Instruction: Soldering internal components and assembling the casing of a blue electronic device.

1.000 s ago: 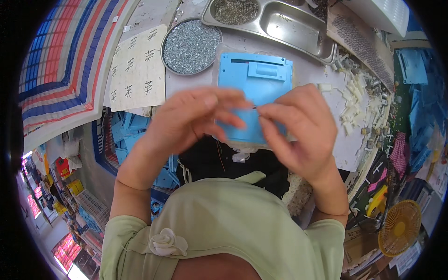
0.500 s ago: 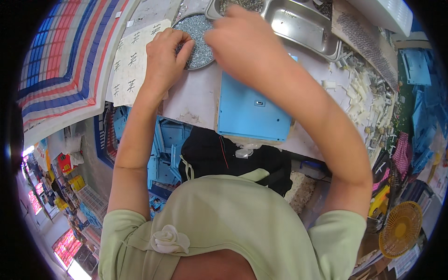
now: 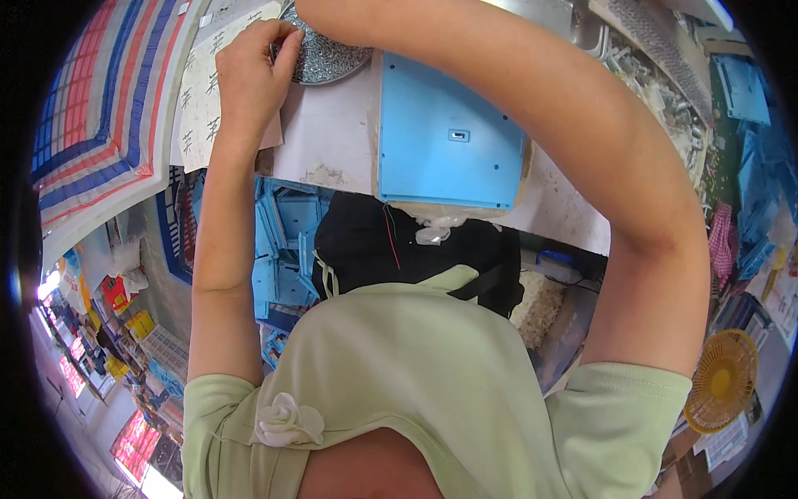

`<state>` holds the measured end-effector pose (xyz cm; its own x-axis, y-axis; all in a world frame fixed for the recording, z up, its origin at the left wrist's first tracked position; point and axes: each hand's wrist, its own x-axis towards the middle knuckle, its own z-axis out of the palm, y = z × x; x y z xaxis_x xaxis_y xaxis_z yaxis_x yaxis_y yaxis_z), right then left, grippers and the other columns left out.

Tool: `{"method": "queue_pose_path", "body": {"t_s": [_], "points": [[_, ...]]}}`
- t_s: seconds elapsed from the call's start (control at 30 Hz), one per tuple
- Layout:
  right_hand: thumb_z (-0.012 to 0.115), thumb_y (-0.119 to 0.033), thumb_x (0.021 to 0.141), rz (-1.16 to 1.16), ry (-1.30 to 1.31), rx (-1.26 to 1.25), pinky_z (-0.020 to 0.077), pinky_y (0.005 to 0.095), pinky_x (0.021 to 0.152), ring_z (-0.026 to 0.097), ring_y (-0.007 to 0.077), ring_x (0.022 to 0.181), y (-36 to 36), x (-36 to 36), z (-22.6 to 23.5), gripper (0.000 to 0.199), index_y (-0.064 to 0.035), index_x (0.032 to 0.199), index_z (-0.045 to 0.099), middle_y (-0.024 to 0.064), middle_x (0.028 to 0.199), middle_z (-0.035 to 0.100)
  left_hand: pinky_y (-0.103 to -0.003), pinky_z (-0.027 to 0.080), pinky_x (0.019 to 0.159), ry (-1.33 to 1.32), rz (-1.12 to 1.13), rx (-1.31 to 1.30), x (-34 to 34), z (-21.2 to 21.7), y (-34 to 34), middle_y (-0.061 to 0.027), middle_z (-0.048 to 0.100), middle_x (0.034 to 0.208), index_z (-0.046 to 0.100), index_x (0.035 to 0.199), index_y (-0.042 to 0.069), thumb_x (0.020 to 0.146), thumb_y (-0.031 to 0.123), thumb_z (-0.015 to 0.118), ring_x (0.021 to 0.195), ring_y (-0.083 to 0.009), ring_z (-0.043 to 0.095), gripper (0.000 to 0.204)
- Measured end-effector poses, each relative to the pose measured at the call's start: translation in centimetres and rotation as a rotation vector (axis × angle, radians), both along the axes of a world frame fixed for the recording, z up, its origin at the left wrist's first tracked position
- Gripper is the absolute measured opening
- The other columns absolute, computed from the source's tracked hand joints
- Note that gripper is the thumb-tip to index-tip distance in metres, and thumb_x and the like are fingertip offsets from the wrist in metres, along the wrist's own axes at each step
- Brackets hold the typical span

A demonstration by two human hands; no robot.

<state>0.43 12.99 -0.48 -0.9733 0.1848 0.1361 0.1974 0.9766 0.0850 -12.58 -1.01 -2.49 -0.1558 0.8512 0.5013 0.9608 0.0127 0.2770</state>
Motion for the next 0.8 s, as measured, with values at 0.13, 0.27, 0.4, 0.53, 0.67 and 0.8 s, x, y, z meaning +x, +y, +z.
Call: {"method": "queue_pose_path", "body": {"t_s": [0.13,0.27,0.4,0.53,0.67,0.8], "points": [[0.064,-0.014,0.082,-0.047,0.095,0.035,0.0508,0.046,0.082,0.069,0.0306,0.097,0.4,2.6,2.7,0.016,-0.0077,0.077,0.077,0.0114,0.084,0.075,-0.043,0.045,0.063,-0.08,0.009,0.001,1.0,0.4,0.0,-0.0081,0.065,0.071,0.069,0.078,0.005,0.089,0.021,0.069,0.067,-0.0285,0.064,0.02],[0.072,-0.012,0.085,-0.148,0.374,-0.507,0.05,0.0375,0.077,0.064,0.0258,0.086,-1.5,10.5,5.8,0.01,-0.0028,0.088,0.07,0.0084,0.08,0.069,-0.037,0.047,0.064,-0.184,0.049,-0.083,1.5,2.0,-3.0,-0.0101,0.066,0.074,0.069,0.081,0.001,0.089,0.014,0.07,0.068,-0.0241,0.063,0.015],[0.076,-0.006,0.076,-0.161,0.396,-0.549,0.0469,0.039,0.073,0.058,0.0283,0.081,-5.3,21.2,5.5,0.014,-0.0072,0.087,0.066,0.0054,0.081,0.062,-0.028,0.049,0.07,-0.32,0.021,-0.061,3.4,3.5,-5.0,-0.0087,0.068,0.082,0.07,0.09,-0.003,0.091,0.004,0.069,0.073,-0.0154,0.061,0.007],[0.076,-0.005,0.074,-0.215,0.33,-0.488,0.0469,0.0385,0.074,0.058,0.0275,0.082,-8.7,23.5,3.8,0.017,-0.0082,0.087,0.067,0.0042,0.083,0.062,-0.032,0.049,0.067,-0.57,-0.105,-0.028,7.0,3.6,-5.2,-0.0087,0.068,0.081,0.072,0.088,0.003,0.086,0.003,0.072,0.069,-0.0186,0.062,0.002],[0.077,-0.005,0.072,-0.198,0.312,-0.492,0.0473,0.0383,0.073,0.058,0.0272,0.082,-8.7,22.9,3.8,0.017,-0.0082,0.085,0.066,0.0041,0.082,0.062,-0.032,0.044,0.07,-0.567,-0.271,-0.144,10.9,5.1,-5.3,-0.0039,0.066,0.077,0.071,0.084,0.007,0.081,0.007,0.078,0.064,-0.0186,0.058,0.008],[0.077,-0.004,0.072,-0.228,0.23,-0.615,0.0482,0.0396,0.072,0.058,0.0281,0.081,-8.0,22.4,4.4,0.017,-0.007,0.084,0.065,0.0053,0.08,0.062,-0.032,0.041,0.071,-0.502,-0.372,-0.148,11.7,4.7,-5.7,-0.0003,0.065,0.076,0.07,0.084,0.012,0.077,0.01,0.082,0.063,-0.0206,0.056,0.014]]}}
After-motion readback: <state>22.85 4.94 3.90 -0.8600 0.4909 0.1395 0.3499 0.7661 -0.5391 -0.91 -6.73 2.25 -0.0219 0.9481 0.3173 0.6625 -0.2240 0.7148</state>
